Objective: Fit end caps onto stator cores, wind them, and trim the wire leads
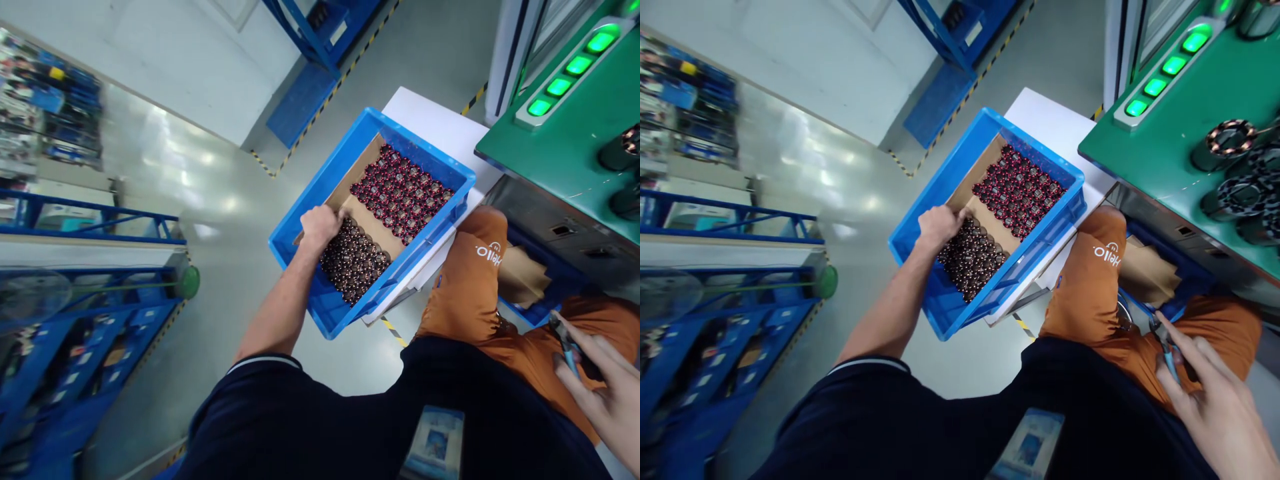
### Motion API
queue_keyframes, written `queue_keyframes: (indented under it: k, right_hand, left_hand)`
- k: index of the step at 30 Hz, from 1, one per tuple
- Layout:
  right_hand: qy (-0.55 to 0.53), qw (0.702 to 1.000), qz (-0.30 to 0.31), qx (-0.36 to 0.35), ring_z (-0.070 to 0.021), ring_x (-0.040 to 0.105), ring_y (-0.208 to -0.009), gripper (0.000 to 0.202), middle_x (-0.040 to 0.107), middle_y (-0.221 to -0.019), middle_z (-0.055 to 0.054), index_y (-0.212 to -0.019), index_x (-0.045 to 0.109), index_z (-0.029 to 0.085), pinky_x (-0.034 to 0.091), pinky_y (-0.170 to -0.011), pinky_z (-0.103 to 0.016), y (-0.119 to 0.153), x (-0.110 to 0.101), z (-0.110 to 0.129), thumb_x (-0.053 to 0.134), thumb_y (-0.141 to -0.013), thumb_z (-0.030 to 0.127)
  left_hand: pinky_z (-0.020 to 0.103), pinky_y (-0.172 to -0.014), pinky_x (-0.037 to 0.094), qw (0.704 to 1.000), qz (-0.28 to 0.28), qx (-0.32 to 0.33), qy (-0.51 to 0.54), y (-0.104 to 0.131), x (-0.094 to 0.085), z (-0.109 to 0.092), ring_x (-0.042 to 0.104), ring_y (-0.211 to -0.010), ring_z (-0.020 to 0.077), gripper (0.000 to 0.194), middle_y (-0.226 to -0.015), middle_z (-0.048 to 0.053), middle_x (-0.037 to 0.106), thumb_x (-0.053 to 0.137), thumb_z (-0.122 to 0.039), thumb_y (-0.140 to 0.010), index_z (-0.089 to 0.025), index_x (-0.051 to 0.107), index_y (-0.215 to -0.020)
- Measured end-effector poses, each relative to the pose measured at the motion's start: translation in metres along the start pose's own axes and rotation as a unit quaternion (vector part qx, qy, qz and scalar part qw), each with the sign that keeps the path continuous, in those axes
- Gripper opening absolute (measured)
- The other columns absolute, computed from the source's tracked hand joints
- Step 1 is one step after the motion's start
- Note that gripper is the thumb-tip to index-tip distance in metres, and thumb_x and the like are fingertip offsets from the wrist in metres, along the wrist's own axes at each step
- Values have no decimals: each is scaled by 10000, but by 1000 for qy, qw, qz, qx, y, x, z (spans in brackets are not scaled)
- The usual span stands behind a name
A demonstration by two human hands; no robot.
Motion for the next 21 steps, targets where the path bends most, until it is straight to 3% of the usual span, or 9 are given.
queue_keyframes:
  k: [2, 4, 7, 8, 11, 13, 15, 17, 21]
  right_hand:
    - [6, 1000, 25, -17, -109, 578, -417, 617, 757, -1068, -31, -1714, 663, 353, 593, -513, -322, 0, 7, 5, 662, -1138, 574]
    - [0, 999, 30, -28, -150, 740, -625, 578, 770, -1110, -51, -1703, 672, 302, 653, -650, -300, -4, 10, 15, 678, -1148, 465]
    - [-16, 999, 28, -20, -230, 833, -992, 576, 787, -1163, -87, -1697, 682, 246, 700, -902, -346, -16, 9, 35, 684, -1129, 341]
    - [-20, 999, 35, -15, -235, 826, -1025, 589, 786, -1162, -89, -1702, 678, 235, 699, -952, -364, -21, 9, 43, 681, -1118, 304]
    - [-26, 999, 45, -5, -219, 793, -1001, 634, 756, -1116, -72, -1716, 670, 237, 692, -973, -361, -30, 5, 63, 667, -1083, 210]
    - [-34, 999, 40, -5, -207, 775, -998, 664, 728, -1097, -59, -1727, 661, 250, 686, -974, -343, -29, -2, 72, 661, -1068, 171]
    - [-45, 998, 32, -3, -199, 757, -994, 678, 703, -1085, -48, -1730, 660, 264, 679, -999, -339, -22, -8, 75, 665, -1061, 156]
    - [-53, 998, 24, 9, -189, 728, -942, 677, 673, -1043, -32, -1732, 661, 279, 676, -963, -323, -12, -12, 70, 666, -1065, 162]
    - [-70, 996, -1, 56, -199, 700, -892, 652, 666, -998, -30, -1721, 678, 288, 665, -875, -318, 11, -8, 43, 664, -1074, 205]
  left_hand:
    - [591, -1054, 545, 998, -27, 42, 31, 11, -21, -9, 719, -1208, 510, 849, -988, 293, 789, 635, -946, -938, -111, 782, -987]
    - [558, -1012, 554, 989, -69, 104, 84, 23, -50, -32, 730, -1081, 440, 772, -868, 193, 774, 637, -926, -952, -172, 801, -962]
    - [469, -984, 571, 944, -131, 228, 199, 48, -93, -99, 726, -941, 292, 672, -984, 45, 838, 774, -911, -883, -290, 866, -1122]
    - [433, -1021, 582, 909, -142, 309, 243, 63, -107, -133, 733, -974, 258, 653, -1113, 20, 862, 830, -876, -874, -313, 870, -1201]
    - [418, -1052, 610, 710, -165, 599, 330, 130, -141, -242, 724, -1103, 280, 661, -1254, 81, 843, 1011, -699, -818, -261, 848, -1284]
    - [450, -1078, 631, 649, -129, 676, 325, 162, -145, -304, 734, -1211, 313, 607, -1400, 112, 785, 992, -545, -884, -277, 798, -1393]
    - [506, -1145, 618, 644, -91, 698, 299, 179, -137, -352, 742, -1265, 337, 479, -1449, 121, 748, 882, -475, -983, -295, 779, -1415]
    - [542, -1190, 595, 660, -85, 697, 267, 183, -126, -382, 741, -1298, 347, 358, -1439, 122, 750, 753, -469, -1066, -292, 789, -1375]
    - [499, -1119, 622, 682, -116, 681, 239, 168, -118, -398, 765, -1212, 316, 286, -1255, 85, 830, 690, -540, -1098, -295, 826, -1155]
Point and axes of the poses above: each hand's wrist, its own y-axis away from the middle knuckle, its own x-axis out of the palm, z = x × y, the point moved 7 cm from there along -y, towards the middle knuckle
